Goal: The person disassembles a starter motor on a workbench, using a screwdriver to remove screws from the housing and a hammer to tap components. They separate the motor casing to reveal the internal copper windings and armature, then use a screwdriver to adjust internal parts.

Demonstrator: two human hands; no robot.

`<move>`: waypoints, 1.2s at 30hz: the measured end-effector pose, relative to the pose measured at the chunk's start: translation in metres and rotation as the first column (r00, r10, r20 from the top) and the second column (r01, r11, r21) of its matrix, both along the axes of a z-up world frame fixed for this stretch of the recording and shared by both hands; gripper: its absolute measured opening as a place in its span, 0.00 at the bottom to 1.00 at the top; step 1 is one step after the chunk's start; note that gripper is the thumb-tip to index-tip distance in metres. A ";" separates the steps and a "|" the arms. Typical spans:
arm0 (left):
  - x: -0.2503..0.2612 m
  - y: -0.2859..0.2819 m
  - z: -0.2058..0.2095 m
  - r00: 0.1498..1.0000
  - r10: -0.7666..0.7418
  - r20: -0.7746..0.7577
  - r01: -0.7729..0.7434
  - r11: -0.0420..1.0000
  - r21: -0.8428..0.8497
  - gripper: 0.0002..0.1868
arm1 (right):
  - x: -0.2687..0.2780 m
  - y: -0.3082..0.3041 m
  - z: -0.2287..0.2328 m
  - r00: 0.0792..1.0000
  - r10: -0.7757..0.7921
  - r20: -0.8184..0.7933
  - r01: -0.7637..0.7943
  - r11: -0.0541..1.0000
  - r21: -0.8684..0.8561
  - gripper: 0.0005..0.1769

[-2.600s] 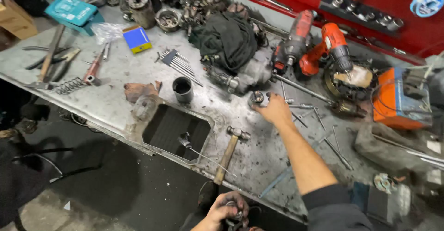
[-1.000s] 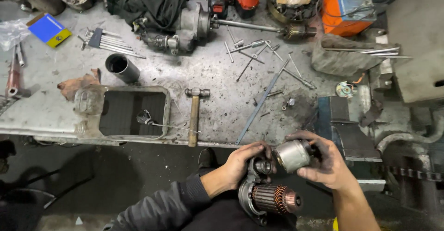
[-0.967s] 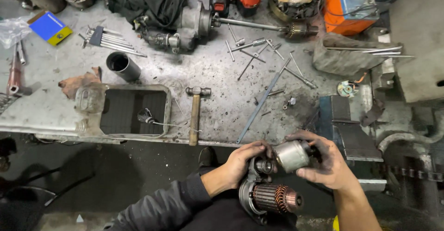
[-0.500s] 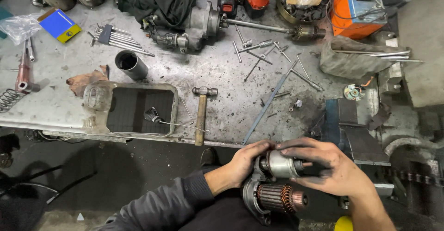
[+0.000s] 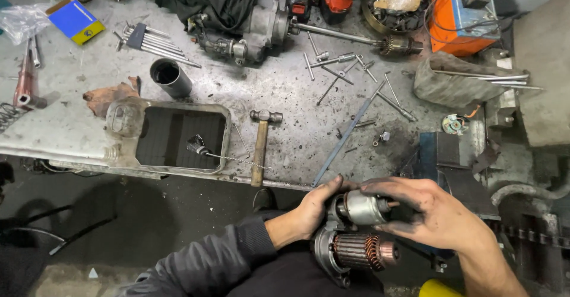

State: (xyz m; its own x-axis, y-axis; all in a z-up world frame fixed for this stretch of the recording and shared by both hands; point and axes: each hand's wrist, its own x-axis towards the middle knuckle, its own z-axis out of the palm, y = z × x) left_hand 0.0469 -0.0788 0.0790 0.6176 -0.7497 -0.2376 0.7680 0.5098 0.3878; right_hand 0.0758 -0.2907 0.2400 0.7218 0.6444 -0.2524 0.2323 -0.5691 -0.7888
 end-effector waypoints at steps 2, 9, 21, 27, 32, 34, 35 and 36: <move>0.001 -0.001 -0.004 1.000 0.006 -0.003 -0.006 1.000 0.031 0.39 | 0.000 0.001 0.000 0.996 0.046 0.071 -0.045 0.999 -0.006 0.38; -0.003 -0.007 -0.019 0.999 0.007 0.034 -0.009 0.999 0.042 0.47 | 0.000 0.017 0.018 0.967 0.168 0.191 -0.145 0.981 -0.126 0.37; -0.018 -0.005 -0.048 0.966 0.035 0.256 -0.054 0.996 0.068 0.42 | -0.016 0.030 0.007 0.894 0.338 0.295 -0.166 0.860 -0.483 0.46; -0.026 -0.004 -0.057 0.979 0.047 0.196 -0.066 0.994 0.092 0.33 | -0.022 0.031 -0.002 0.953 0.226 0.201 -0.103 0.866 -0.489 0.46; -0.018 0.010 -0.026 0.980 0.001 0.197 0.000 1.000 -0.008 0.33 | -0.009 0.009 0.011 0.957 0.260 0.132 -0.210 0.929 -0.306 0.44; -0.017 0.011 -0.022 0.980 -0.005 0.201 0.022 0.996 -0.084 0.33 | -0.003 0.006 0.023 0.974 0.227 0.014 -0.218 0.952 -0.214 0.46; -0.016 0.011 -0.025 0.977 -0.007 0.211 0.024 0.997 -0.079 0.34 | 0.000 0.008 0.028 0.963 0.249 0.103 -0.238 0.965 -0.106 0.40; -0.016 0.011 -0.027 0.975 -0.009 0.222 0.026 0.997 -0.074 0.34 | 0.003 0.010 0.033 0.946 0.261 0.192 -0.266 0.964 0.002 0.34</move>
State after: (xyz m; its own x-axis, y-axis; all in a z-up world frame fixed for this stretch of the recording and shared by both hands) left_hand 0.0312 -0.0682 0.0516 0.6353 -0.7713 -0.0387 0.6765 0.5316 0.5097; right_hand 0.0786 -0.2803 0.2730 0.5580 0.8229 -0.1074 0.5171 -0.4460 -0.7305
